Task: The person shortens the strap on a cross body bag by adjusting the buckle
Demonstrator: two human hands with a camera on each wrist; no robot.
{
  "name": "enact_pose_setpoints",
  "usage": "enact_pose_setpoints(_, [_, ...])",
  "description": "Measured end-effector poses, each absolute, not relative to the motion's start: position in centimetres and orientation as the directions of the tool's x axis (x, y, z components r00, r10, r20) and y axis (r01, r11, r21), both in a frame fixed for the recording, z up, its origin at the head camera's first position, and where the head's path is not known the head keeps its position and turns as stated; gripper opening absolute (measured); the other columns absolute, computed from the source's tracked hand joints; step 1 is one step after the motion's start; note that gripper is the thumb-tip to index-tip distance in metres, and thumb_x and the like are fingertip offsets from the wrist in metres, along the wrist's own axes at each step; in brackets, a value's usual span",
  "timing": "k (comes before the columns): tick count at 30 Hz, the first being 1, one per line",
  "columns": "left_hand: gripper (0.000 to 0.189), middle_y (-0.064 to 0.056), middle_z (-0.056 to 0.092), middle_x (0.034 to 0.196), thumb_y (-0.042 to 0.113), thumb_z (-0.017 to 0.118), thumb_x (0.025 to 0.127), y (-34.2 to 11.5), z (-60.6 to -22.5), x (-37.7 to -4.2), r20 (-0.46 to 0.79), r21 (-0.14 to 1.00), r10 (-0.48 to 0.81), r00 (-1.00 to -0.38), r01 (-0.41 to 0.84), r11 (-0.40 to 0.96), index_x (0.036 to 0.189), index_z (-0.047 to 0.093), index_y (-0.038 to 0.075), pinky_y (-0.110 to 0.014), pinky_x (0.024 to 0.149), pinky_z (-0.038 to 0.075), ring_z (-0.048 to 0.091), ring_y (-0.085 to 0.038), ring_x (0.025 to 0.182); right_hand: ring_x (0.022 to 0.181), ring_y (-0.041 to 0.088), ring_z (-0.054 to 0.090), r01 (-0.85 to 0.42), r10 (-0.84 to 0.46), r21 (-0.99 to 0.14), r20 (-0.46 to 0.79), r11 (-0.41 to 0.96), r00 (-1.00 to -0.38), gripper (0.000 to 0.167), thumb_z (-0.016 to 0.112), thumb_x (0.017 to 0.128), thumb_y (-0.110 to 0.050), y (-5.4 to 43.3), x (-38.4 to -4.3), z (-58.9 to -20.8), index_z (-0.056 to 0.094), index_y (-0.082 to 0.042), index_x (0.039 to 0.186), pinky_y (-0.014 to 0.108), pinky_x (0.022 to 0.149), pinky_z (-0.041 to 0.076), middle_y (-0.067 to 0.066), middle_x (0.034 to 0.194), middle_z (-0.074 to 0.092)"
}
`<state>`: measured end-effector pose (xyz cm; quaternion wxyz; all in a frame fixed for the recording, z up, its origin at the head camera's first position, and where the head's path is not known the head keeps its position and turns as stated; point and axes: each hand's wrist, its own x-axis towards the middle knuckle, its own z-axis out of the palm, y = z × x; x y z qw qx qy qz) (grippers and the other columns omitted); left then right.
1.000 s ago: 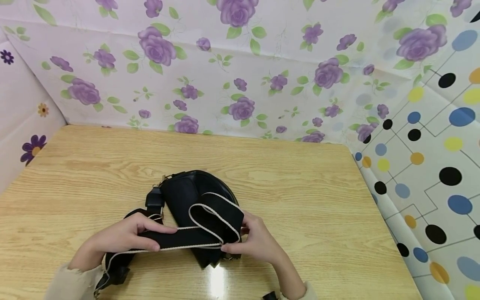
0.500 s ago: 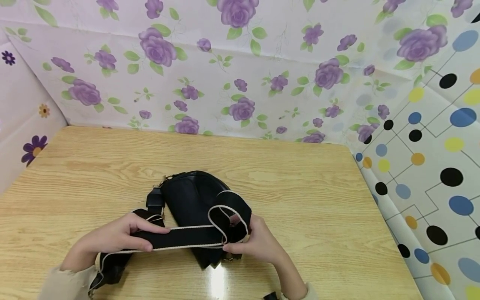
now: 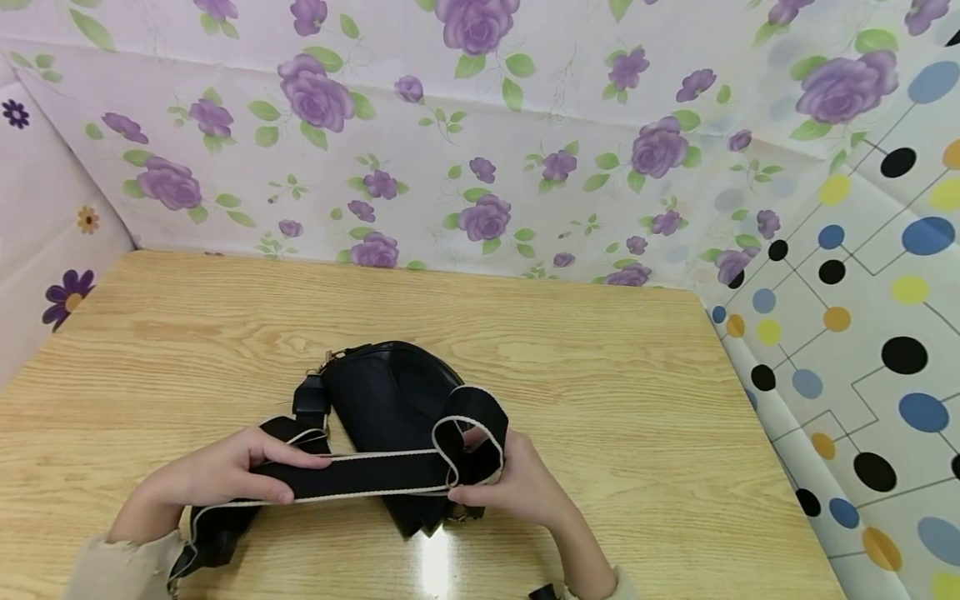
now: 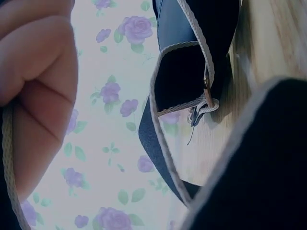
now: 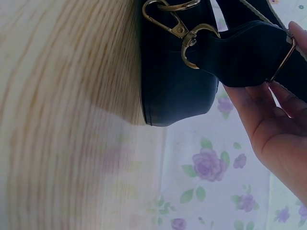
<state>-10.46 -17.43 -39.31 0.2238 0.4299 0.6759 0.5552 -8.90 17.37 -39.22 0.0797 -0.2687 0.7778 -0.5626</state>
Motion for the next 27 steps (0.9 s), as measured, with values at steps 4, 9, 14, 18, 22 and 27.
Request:
enact_pose_setpoints(4, [0.037,-0.003,0.052,0.060,0.002,0.059,0.084,-17.5,-39.1,-10.5,0.165,0.937,0.837,-0.523,0.347,0.033,0.120,0.053,-0.006,-0.019,0.056,0.041,0.035,0.002,0.056,0.081,0.015,0.056,-0.322,-0.512,-0.920,0.171,0.222,-0.842,0.041,0.077,0.065,-0.004,17.4,-8.9,-39.2,0.055,0.000,0.100,0.028,0.070,0.047,0.009,0.094,0.058])
enact_pose_setpoints(9, [0.036,-0.012,0.064,0.099,0.006,0.060,0.084,-18.0,-38.9,-10.3,0.142,0.926,0.827,-0.543,0.368,0.083,0.119,0.055,-0.003,-0.021,0.074,0.045,0.055,-0.002,0.089,0.079,0.014,0.057,-0.307,-0.498,-0.925,0.163,0.222,-0.852,0.038,0.075,0.065,0.004,17.5,-8.8,-38.3,0.056,0.002,0.098,0.028,0.069,0.047,0.012,0.091,0.059])
enact_pose_setpoints(14, [0.033,-0.013,0.061,0.109,0.010,0.059,0.086,-17.7,-39.3,-10.3,0.112,0.915,0.831,-0.546,0.382,0.128,0.116,0.057,-0.003,-0.021,0.070,0.047,0.056,-0.003,0.085,0.077,0.013,0.057,-0.330,-0.493,-0.919,0.190,0.214,-0.849,0.035,0.073,0.065,0.007,17.2,-8.4,-37.3,0.055,0.005,0.095,0.027,0.069,0.047,0.015,0.087,0.059])
enact_pose_setpoints(18, [0.027,-0.004,0.065,0.095,0.016,0.057,0.088,-16.6,-39.7,-10.5,0.032,0.900,0.824,-0.566,0.374,0.222,0.108,0.063,-0.001,-0.019,0.062,0.045,0.051,0.003,0.070,0.077,0.014,0.057,-0.328,-0.481,-0.923,0.198,0.202,-0.854,0.033,0.073,0.066,0.007,17.1,-8.3,-37.2,0.055,0.006,0.094,0.027,0.069,0.047,0.017,0.087,0.058])
enact_pose_setpoints(22, [0.022,0.011,0.058,0.072,0.021,0.058,0.087,-15.6,-40.0,-10.6,-0.028,0.884,0.818,-0.575,0.367,0.288,0.097,0.068,0.003,-0.017,0.054,0.041,0.045,0.004,0.061,0.078,0.014,0.056,-0.327,-0.463,-0.922,0.202,0.208,-0.863,0.033,0.073,0.066,0.007,17.1,-8.3,-37.3,0.055,0.005,0.093,0.026,0.070,0.046,0.017,0.087,0.058])
enact_pose_setpoints(27, [0.016,0.011,0.057,0.073,0.019,0.061,0.085,-14.9,-40.0,-10.7,-0.043,0.889,0.813,-0.581,0.350,0.297,0.092,0.068,0.006,-0.018,0.053,0.041,0.041,0.003,0.057,0.078,0.014,0.056,-0.328,-0.455,-0.918,0.201,0.220,-0.867,0.034,0.073,0.065,0.007,17.1,-8.3,-37.3,0.055,0.005,0.093,0.026,0.070,0.046,0.016,0.087,0.059])
